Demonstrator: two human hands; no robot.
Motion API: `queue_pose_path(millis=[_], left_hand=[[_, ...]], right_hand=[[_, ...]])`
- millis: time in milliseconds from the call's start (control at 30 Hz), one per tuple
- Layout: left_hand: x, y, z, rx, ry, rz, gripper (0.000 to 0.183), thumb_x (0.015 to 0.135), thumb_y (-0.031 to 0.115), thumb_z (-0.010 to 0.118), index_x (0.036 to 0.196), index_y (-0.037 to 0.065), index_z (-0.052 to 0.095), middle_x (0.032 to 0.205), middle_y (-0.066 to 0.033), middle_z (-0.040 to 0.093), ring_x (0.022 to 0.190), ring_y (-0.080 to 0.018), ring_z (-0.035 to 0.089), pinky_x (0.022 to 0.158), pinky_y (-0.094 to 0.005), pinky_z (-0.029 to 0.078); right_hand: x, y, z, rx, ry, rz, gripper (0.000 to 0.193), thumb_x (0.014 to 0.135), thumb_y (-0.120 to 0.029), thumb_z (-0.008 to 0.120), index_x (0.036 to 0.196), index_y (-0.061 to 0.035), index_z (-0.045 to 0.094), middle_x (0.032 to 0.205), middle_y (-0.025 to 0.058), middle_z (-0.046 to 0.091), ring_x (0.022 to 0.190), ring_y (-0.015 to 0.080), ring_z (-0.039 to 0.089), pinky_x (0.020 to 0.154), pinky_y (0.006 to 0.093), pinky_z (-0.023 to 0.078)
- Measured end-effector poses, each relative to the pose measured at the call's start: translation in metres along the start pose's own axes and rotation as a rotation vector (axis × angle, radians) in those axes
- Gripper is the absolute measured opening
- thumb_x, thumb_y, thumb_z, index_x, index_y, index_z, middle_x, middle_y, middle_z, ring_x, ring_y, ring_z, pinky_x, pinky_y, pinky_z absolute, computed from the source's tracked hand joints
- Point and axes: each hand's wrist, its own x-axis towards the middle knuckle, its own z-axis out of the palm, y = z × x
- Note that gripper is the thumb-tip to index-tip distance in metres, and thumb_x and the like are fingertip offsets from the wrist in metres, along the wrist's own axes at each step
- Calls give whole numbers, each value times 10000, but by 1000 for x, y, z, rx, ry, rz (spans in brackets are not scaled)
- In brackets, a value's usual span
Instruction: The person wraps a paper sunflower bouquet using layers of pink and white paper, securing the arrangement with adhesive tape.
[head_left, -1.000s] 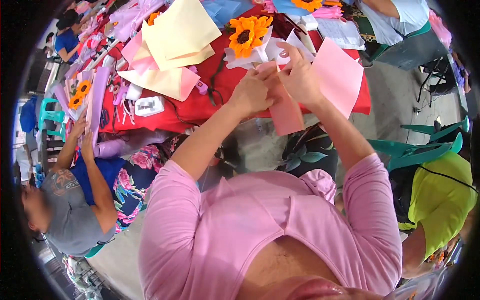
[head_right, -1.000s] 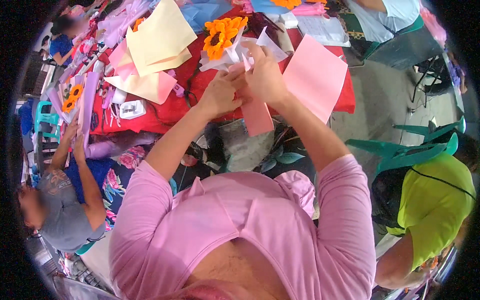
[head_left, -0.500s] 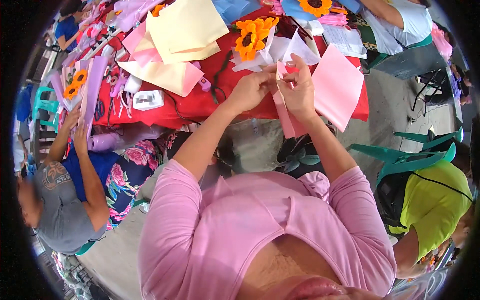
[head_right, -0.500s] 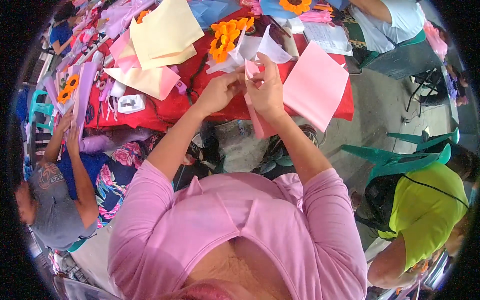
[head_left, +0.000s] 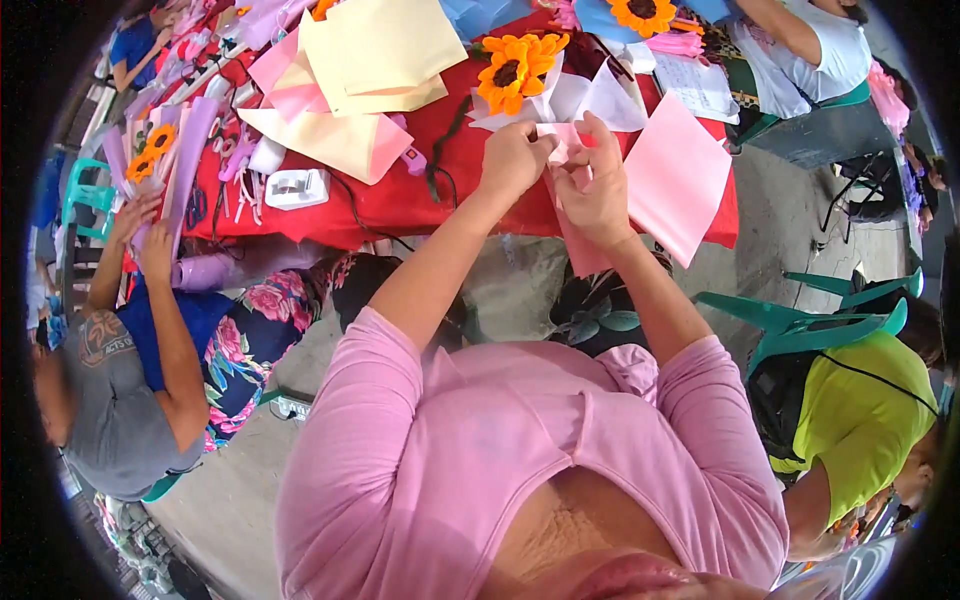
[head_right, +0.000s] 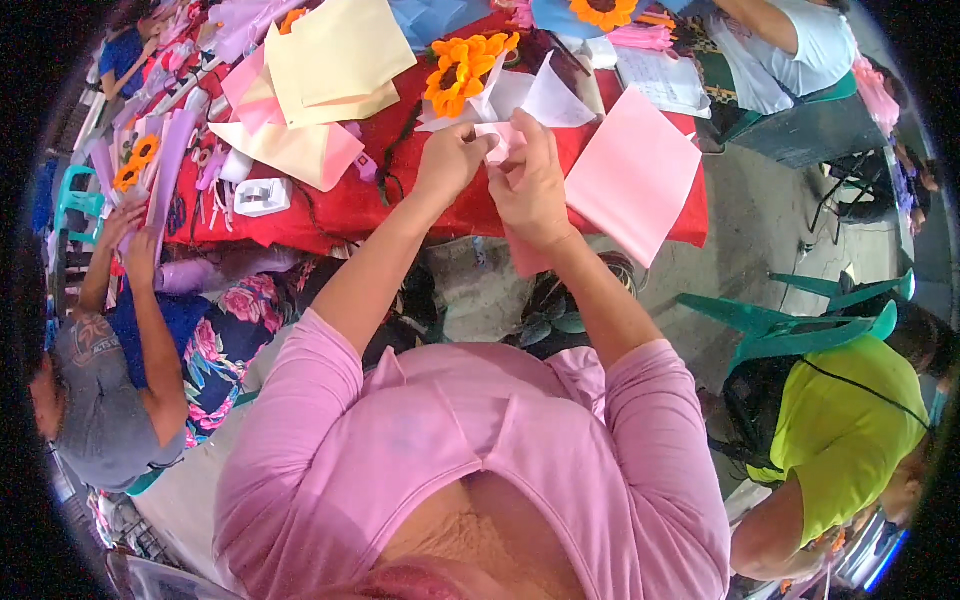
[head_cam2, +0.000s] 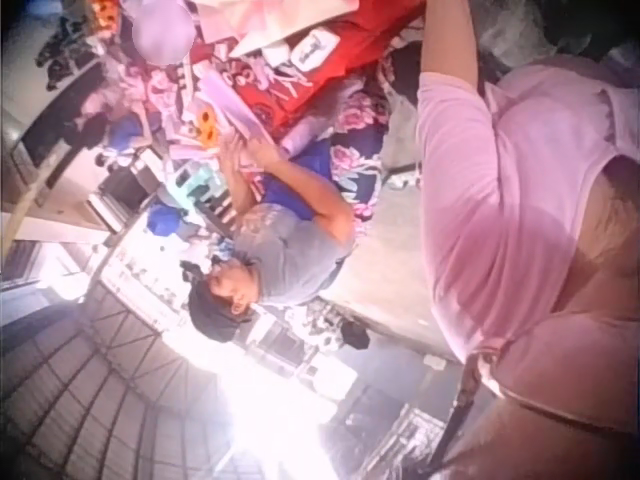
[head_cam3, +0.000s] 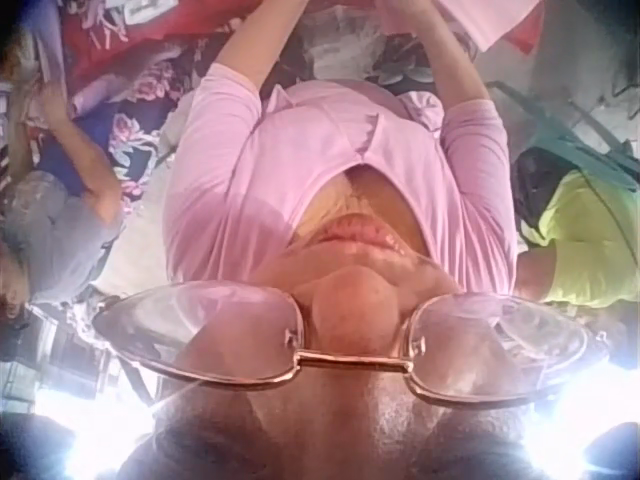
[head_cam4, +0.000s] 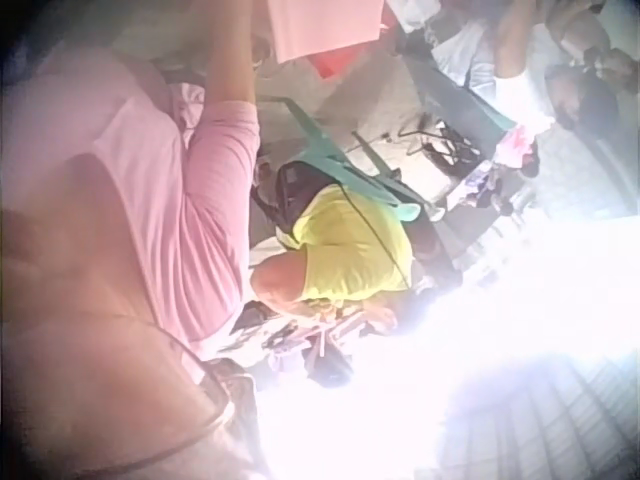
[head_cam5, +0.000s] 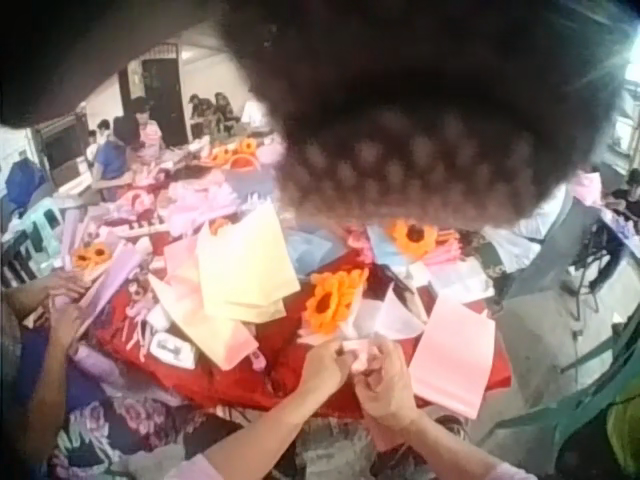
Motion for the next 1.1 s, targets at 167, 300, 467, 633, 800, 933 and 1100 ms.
queue_pose_path(millis=[167, 300, 467, 633, 800, 933, 1100], left_hand=[[-2, -23, -1, -62, -22, -92, 213, 749, 212, 628, 743, -1, 617, 639, -92, 588, 586, -187, 554, 551, -320, 426], [-9, -15, 0, -477, -62, -374, 179, 796, 193, 610, 788, 14, 606, 730, -19, 589, 615, -104, 524, 539, -260, 412], [-8, -8, 3, -653, -27, -403, 209, 778, 198, 641, 845, 8, 584, 744, -31, 584, 625, -102, 523, 541, -255, 419], [2, -13, 13, -459, 37, -314, 222, 769, 206, 672, 852, 23, 578, 741, -13, 556, 621, -81, 482, 547, -229, 389], [1, -16, 14, -433, 80, -320, 311, 693, 208, 728, 836, -20, 572, 760, -59, 601, 670, -128, 549, 610, -265, 434], [7, -30, 14, -297, 218, -168, 320, 687, 227, 736, 821, -18, 581, 766, -84, 611, 649, -146, 565, 596, -285, 449], [7, -33, 23, -450, -87, -441, 246, 794, 221, 636, 869, -10, 594, 723, -47, 583, 520, -108, 495, 479, -244, 383]], right_hand=[[1, 7, -5, -15, 7, -50, 675, 662, 53, 609, 1270, -18, 325, 1141, 181, 422, 801, 236, 558, 698, 299, 479], [4, 15, -7, -187, -44, -110, 664, 671, -4, 637, 1262, -12, 334, 1096, 149, 478, 931, 278, 508, 785, 356, 433], [2, 7, -3, -122, -100, -6, 665, 676, 13, 624, 1271, -39, 332, 1186, 183, 408, 798, 230, 565, 688, 317, 473], [3, 11, 1, -105, -67, -68, 634, 690, -9, 629, 1256, -13, 344, 888, 103, 539, 1008, 285, 479, 837, 360, 406], [1, 9, -2, -111, -101, -74, 632, 686, -6, 624, 1253, -4, 346, 784, 76, 585, 1094, 310, 445, 889, 382, 387], [2, 8, -2, -101, -100, -75, 638, 676, 1, 619, 1253, -3, 347, 807, 77, 587, 1097, 311, 444, 890, 383, 388], [2, 10, -3, -78, -61, -89, 620, 683, -7, 624, 1243, -4, 358, 870, 93, 585, 1083, 303, 455, 875, 378, 398]])
